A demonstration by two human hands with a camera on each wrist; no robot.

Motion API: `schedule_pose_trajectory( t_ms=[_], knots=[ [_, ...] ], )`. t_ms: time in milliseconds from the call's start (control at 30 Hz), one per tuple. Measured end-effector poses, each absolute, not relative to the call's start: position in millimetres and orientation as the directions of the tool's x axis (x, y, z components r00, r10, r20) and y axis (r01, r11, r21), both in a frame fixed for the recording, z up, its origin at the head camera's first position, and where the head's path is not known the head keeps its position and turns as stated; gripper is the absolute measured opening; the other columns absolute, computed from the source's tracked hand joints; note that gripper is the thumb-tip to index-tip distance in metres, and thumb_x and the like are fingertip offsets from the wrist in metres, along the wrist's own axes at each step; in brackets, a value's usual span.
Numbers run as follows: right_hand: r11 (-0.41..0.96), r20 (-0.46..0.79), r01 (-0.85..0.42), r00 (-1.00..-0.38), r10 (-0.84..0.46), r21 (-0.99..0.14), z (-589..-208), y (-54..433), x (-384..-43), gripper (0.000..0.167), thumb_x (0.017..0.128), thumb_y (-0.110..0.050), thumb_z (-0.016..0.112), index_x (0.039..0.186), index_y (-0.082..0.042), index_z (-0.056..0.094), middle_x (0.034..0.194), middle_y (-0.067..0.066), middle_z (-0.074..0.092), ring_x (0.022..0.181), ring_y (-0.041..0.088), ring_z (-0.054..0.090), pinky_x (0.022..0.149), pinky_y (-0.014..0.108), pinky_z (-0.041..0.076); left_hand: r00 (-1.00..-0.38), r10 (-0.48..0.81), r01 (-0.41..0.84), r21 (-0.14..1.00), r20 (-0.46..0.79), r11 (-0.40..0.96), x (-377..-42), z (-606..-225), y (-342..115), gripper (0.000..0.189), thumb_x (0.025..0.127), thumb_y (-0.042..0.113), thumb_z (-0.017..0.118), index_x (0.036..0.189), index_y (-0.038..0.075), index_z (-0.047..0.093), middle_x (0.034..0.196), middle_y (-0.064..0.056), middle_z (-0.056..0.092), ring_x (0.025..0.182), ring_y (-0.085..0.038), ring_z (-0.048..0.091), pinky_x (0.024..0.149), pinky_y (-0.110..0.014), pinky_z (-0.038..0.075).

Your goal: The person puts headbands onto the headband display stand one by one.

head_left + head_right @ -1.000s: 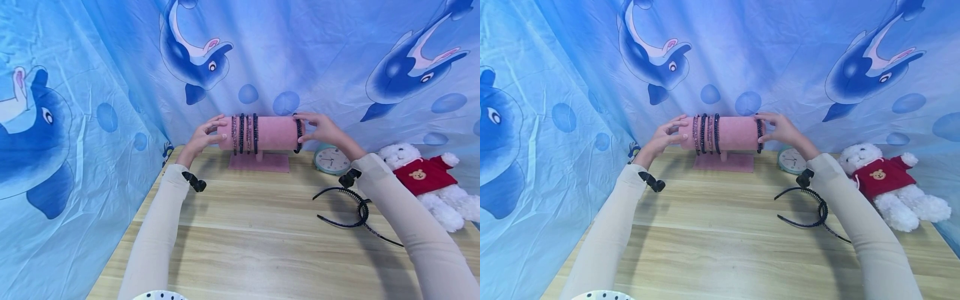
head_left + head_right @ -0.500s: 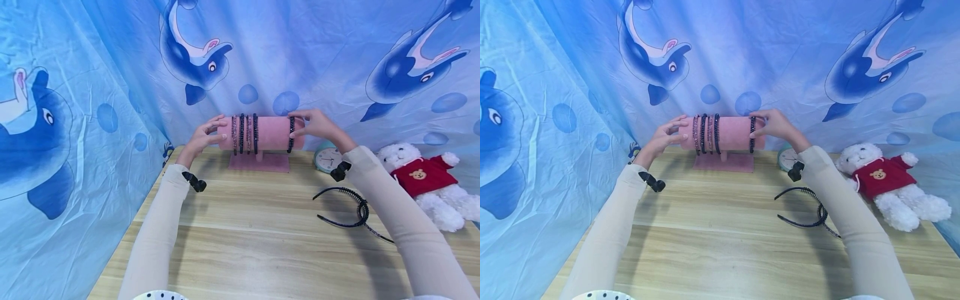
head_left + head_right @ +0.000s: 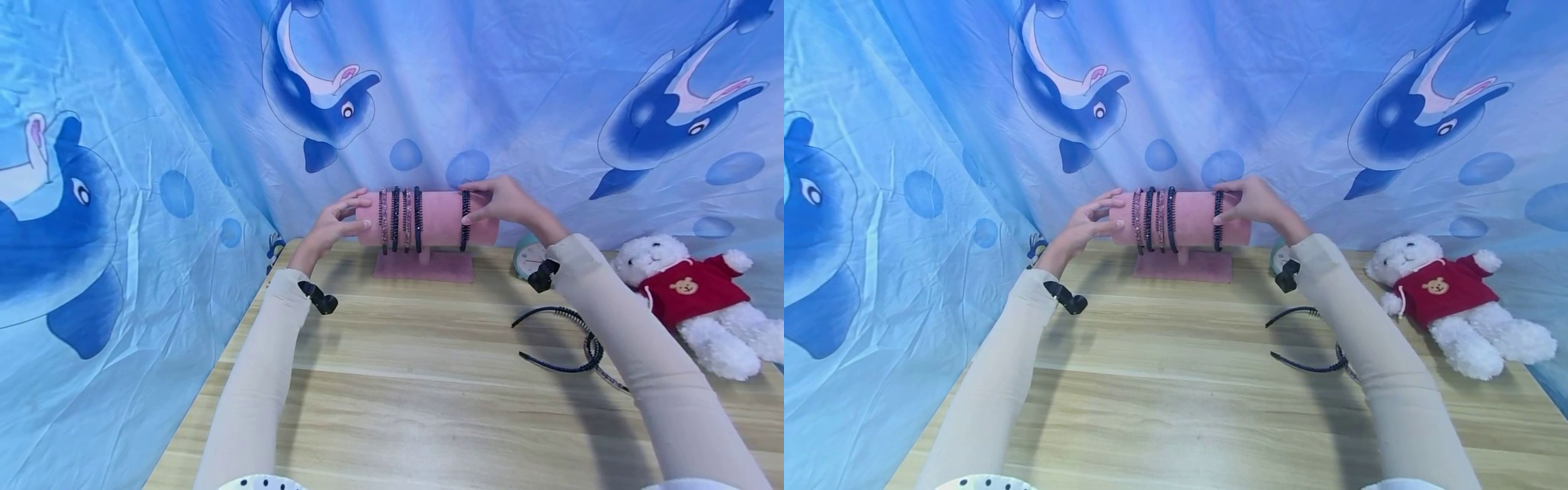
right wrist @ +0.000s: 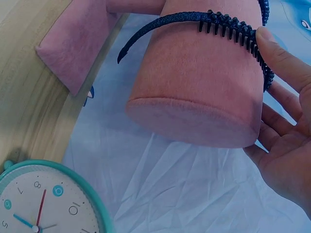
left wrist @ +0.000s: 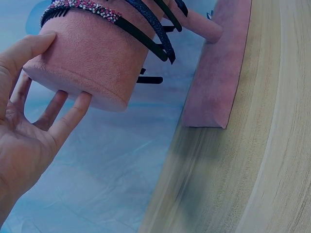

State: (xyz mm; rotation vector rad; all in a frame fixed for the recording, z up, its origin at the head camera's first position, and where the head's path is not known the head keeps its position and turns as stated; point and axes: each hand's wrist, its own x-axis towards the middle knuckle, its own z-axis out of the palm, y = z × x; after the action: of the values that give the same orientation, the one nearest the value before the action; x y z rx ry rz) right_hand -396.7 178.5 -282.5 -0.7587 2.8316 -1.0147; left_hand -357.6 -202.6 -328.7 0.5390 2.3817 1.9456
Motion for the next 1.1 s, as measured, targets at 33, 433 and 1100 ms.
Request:
schedule_pose_trajectory(
  t_ms=[33,433,1100],
  knots=[
    [0.667,0.123,-0.434,-0.879,-0.461,-0.605,-282,177,-397,0.076,0.077,-0.027,0.091,0.144,-0.017,0.059,0.155,0.011,0.052,0.145,0.030,0.045,0.122,0.047,0.038,-0.941,0.275,0.249,0.955,0.198,0.163,-358,-329,-203,0.049,0.089,0.003,0.075,0.136,0.001,0.061,0.166,0.005,0.034,0.147,-0.032,0.040,0.107,-0.042,0.055],
    [0.705,0.084,-0.430,-0.879,-0.468,-0.564,-276,160,-397,0.076,0.077,-0.033,0.090,0.145,-0.020,0.058,0.154,0.016,0.051,0.139,0.033,0.047,0.119,0.050,0.038,-0.948,0.267,0.221,0.961,0.172,0.168,-361,-331,-204,0.049,0.089,0.005,0.076,0.136,0.005,0.062,0.166,0.009,0.034,0.147,-0.030,0.039,0.111,-0.045,0.051],
    [0.609,0.116,-0.474,-0.839,-0.531,-0.636,-278,135,-398,0.074,0.078,-0.021,0.090,0.144,-0.012,0.058,0.155,0.014,0.051,0.142,0.032,0.047,0.122,0.049,0.038,-0.944,0.274,0.239,0.955,0.185,0.175,-360,-329,-204,0.050,0.089,0.004,0.076,0.136,0.004,0.061,0.166,0.008,0.034,0.148,-0.033,0.038,0.110,-0.046,0.052]
  ],
)
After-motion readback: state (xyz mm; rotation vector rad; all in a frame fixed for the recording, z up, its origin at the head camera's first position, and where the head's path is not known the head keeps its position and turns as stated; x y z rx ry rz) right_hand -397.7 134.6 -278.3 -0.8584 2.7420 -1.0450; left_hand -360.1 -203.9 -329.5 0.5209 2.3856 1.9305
